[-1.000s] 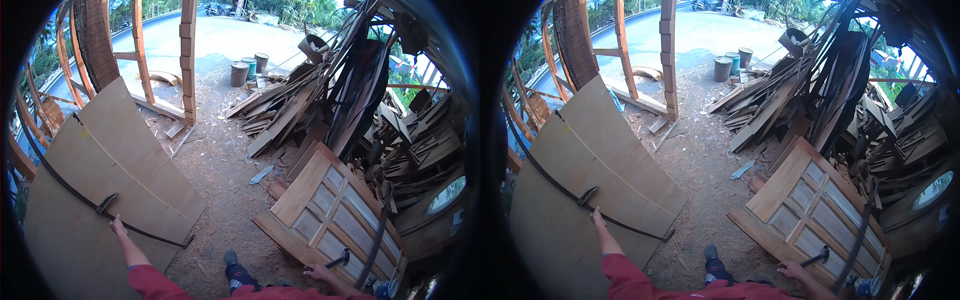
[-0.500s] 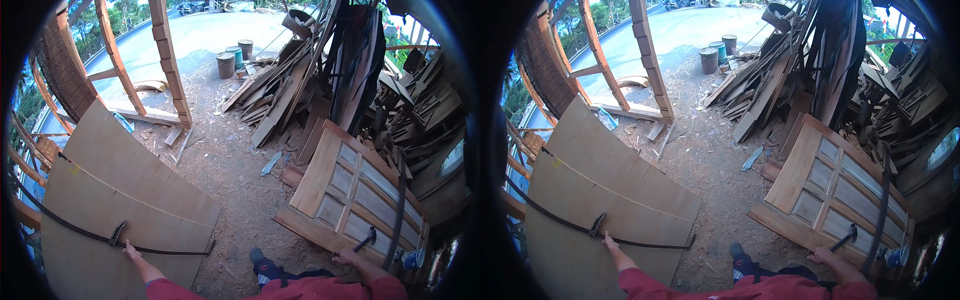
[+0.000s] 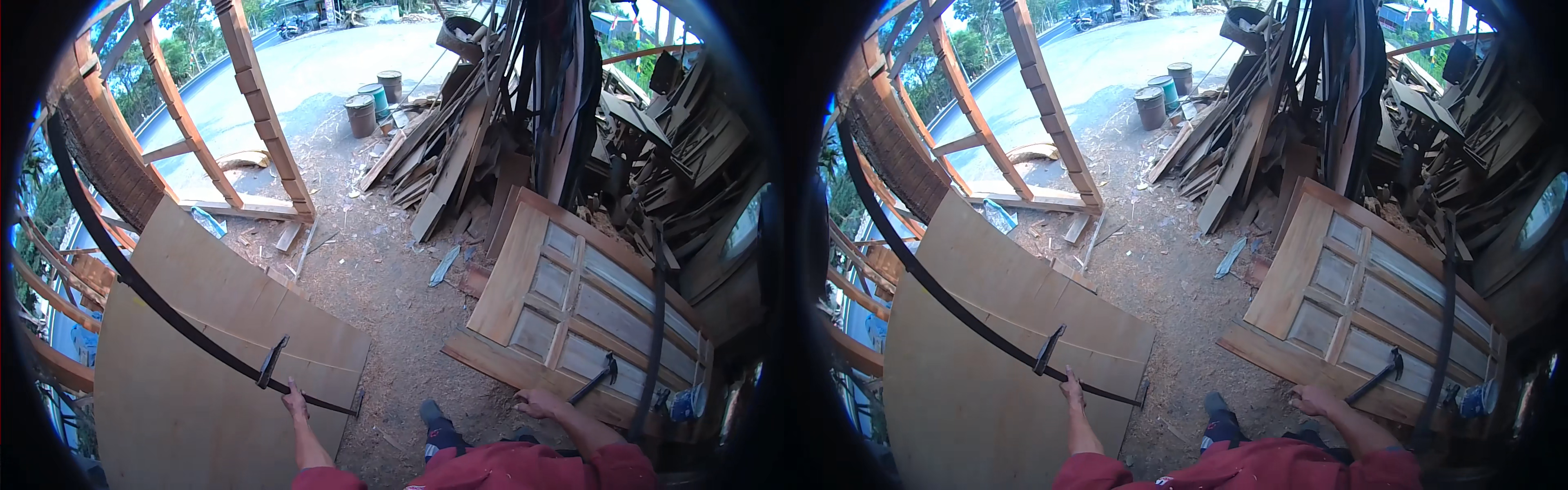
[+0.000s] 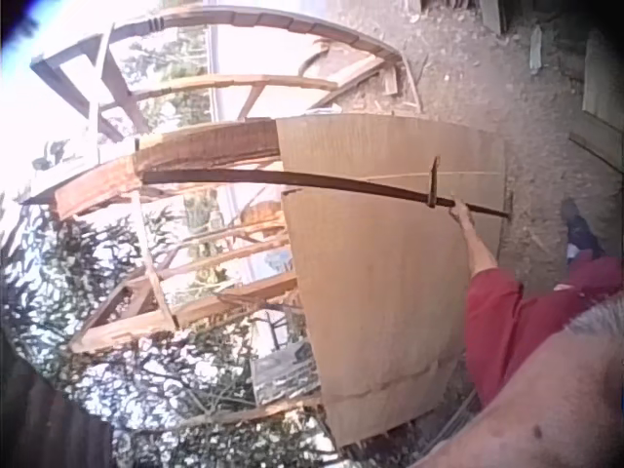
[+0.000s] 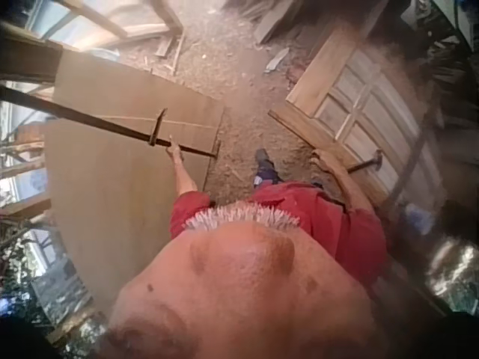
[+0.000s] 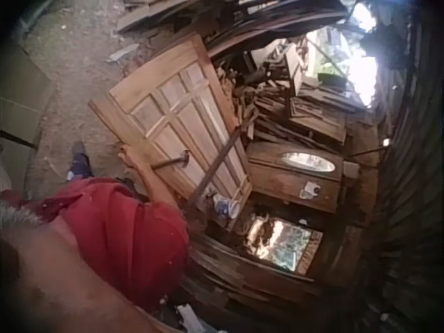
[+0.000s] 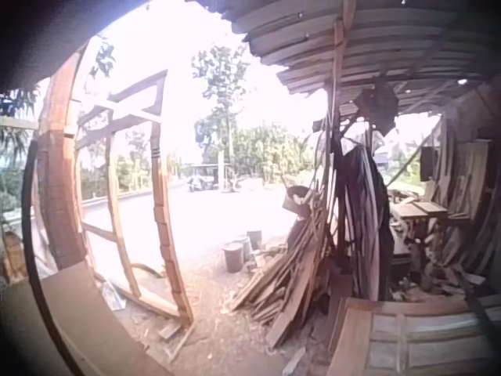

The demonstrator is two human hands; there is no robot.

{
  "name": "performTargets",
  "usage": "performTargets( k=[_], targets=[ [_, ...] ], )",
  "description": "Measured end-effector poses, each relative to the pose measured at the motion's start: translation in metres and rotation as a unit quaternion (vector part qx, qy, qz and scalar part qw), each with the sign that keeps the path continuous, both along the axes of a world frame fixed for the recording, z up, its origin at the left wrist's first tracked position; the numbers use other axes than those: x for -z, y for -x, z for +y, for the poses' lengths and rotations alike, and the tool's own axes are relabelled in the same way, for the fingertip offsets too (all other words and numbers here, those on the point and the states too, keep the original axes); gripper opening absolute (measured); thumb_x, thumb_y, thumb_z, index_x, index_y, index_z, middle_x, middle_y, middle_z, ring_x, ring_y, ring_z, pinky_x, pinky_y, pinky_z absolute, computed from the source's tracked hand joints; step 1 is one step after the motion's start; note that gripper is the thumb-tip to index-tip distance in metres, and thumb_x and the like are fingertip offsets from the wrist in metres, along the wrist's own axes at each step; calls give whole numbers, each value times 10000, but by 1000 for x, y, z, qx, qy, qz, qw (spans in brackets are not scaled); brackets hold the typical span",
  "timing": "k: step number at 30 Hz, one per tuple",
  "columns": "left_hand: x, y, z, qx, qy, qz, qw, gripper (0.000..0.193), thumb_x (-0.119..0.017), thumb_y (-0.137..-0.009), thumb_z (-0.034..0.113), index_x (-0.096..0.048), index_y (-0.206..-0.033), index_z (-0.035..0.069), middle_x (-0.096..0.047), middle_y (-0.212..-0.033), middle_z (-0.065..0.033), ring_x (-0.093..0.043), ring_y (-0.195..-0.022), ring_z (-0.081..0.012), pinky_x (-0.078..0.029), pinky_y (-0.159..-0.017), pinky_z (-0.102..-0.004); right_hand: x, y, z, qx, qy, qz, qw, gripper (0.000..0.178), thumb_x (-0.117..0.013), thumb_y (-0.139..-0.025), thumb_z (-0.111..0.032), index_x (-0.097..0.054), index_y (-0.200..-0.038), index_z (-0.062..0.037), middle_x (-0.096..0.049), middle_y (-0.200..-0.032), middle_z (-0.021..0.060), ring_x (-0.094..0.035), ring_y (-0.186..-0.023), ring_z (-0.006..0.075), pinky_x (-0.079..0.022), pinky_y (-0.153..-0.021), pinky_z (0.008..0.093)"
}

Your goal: The person constructs a wooden door by clamping parts together, securing them with a drill, and hammering nails into the frame.

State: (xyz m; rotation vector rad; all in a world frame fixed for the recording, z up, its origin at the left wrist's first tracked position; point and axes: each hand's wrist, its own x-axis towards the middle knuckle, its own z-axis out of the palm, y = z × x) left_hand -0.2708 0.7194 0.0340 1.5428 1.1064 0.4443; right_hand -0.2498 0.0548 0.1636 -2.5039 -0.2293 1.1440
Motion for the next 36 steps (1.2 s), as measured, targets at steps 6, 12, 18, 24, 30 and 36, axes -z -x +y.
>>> performTargets(
  k=[6,12,18,24,30,36],
  targets=[
    [-69,-72,-180,268,-94,-49,958,577,-613,-1002,449,-428,-576,107,-380,-516,53,-371,-483,-85,-283,-450,-315,-44,17,-6,36,-178,-176,967,426,-599,-928,-286,-608,-1277,-41,-680,-1123,230,-646,-1060,397,-506,-919,483],
    [-146,-83,-379,443,-129,-59,885,543,-599,-1026,376,-443,-581,108,-346,-501,62,-316,-448,-64,-206,-429,-313,-171,10,-28,8,-257,-410,875,445,-690,-894,-266,-572,-1283,-86,-628,-1070,175,-666,-974,364,-553,-840,449],
    [-219,-14,-556,593,-147,-14,791,564,-583,-1009,471,-467,-610,89,-366,-489,34,-334,-425,-87,-227,-410,-326,-224,71,-136,42,-99,-626,772,331,-611,-901,-250,-603,-1203,-114,-612,-1039,122,-611,-1067,295,-477,-959,425],
    [-231,34,-632,700,-248,26,669,534,-571,-1009,416,-467,-624,61,-394,-500,1,-385,-479,-122,-257,-449,-374,-219,112,-256,14,186,-610,770,339,-529,-949,-268,-560,-1281,-207,-552,-1216,81,-482,-1290,290,-230,-1201,583],
    [-263,58,-718,839,-263,-4,476,403,-649,-963,294,-551,-687,17,-494,-515,-122,-487,-448,-250,-345,-476,-397,-208,171,-335,30,201,-526,826,249,-540,-945,-300,-659,-1114,-162,-621,-1087,100,-597,-1134,276,-308,-1156,551],
    [-278,44,-810,923,-314,-61,213,312,-693,-933,275,-625,-772,16,-620,-638,-174,-618,-575,-371,-449,-532,-435,-170,247,-425,106,120,-403,901,213,-604,-903,-342,-688,-887,-147,-697,-722,110,-719,-687,270,-549,-605,412]
  ],
)
